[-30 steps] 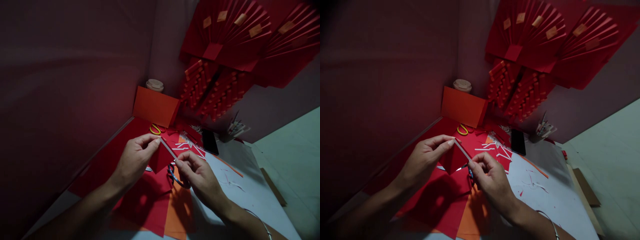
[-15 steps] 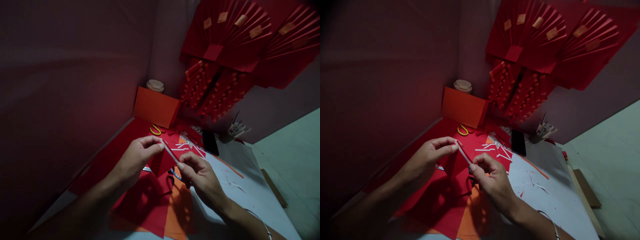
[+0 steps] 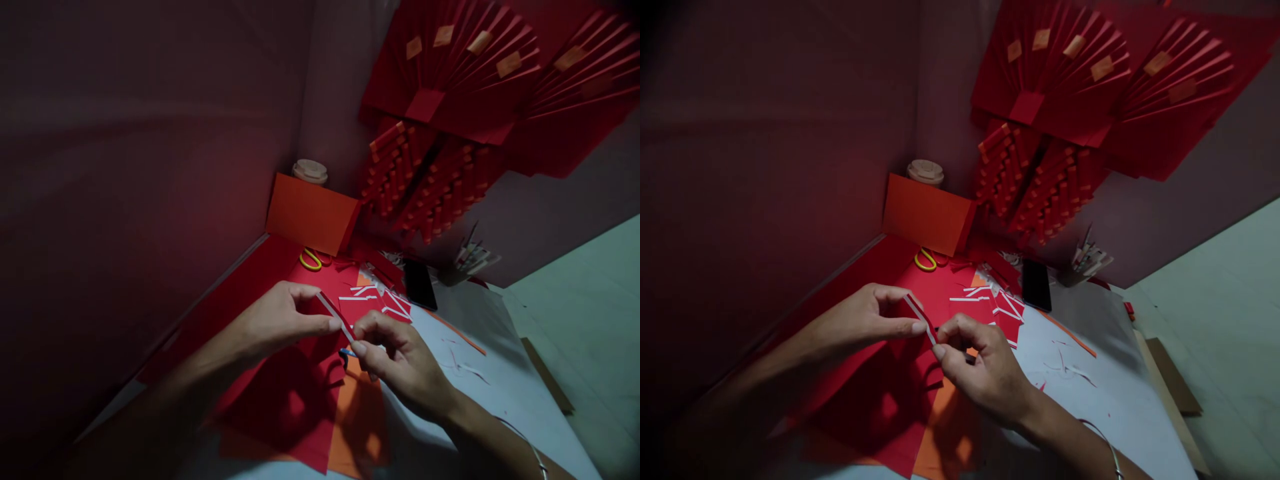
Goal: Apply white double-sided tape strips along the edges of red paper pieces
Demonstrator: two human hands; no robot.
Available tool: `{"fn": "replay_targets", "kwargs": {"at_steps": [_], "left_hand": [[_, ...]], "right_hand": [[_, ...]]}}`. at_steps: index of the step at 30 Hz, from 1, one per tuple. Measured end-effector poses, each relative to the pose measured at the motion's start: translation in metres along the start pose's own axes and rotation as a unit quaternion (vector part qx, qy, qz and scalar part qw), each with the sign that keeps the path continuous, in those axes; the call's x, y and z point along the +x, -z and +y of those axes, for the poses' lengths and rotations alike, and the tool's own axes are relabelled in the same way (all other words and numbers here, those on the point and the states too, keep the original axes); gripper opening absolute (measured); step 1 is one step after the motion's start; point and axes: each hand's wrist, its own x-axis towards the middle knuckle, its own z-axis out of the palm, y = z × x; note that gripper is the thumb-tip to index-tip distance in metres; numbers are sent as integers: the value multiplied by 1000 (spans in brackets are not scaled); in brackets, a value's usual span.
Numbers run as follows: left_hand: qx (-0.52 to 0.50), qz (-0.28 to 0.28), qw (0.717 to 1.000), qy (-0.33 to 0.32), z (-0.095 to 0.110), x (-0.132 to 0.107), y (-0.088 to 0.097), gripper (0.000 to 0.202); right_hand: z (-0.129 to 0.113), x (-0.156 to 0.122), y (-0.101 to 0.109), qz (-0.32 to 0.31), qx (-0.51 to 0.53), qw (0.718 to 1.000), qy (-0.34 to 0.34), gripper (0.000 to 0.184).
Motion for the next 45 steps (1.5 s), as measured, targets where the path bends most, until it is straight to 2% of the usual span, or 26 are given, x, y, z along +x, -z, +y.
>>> {"fn": "replay_targets", "kwargs": {"at_steps": [4, 9, 16, 19, 23, 26, 31, 37, 42, 45], "left_hand": [[-30, 10, 999, -16, 5, -2, -7, 14], [4, 15, 999, -35, 7, -3, -10, 13], [76, -36, 996, -29, 6, -2, -6, 19], [62, 7, 998, -5, 8, -2, -7, 18], [27, 83, 996, 15, 8, -3, -9, 16], [5, 96, 995, 20, 6, -3, -10, 16], [-39, 70, 996, 31, 5, -2, -10, 16], [8, 48, 998, 33, 10, -4, -11, 16], [-7, 0, 1000, 20, 5, -1, -13, 13], [-15, 17, 1000, 18, 3, 0, -12, 15]], "right_hand": [[1, 1, 0, 12, -13, 1000, -2, 20], [4, 2, -3, 38, -21, 999, -8, 23], [7, 4, -3, 43, -98, 994, 19, 19], [8, 5, -4, 41, -89, 995, 15, 19], [7, 5, -3, 26, 9, 999, -43, 17], [2, 5, -1, 21, 84, 993, -84, 18], [2, 6, 0, 20, 96, 992, -84, 21], [5, 5, -1, 29, 15, 999, -39, 20], [4, 5, -2, 32, -34, 998, -29, 13], [7, 8, 0, 14, 25, 998, -51, 12]]}}
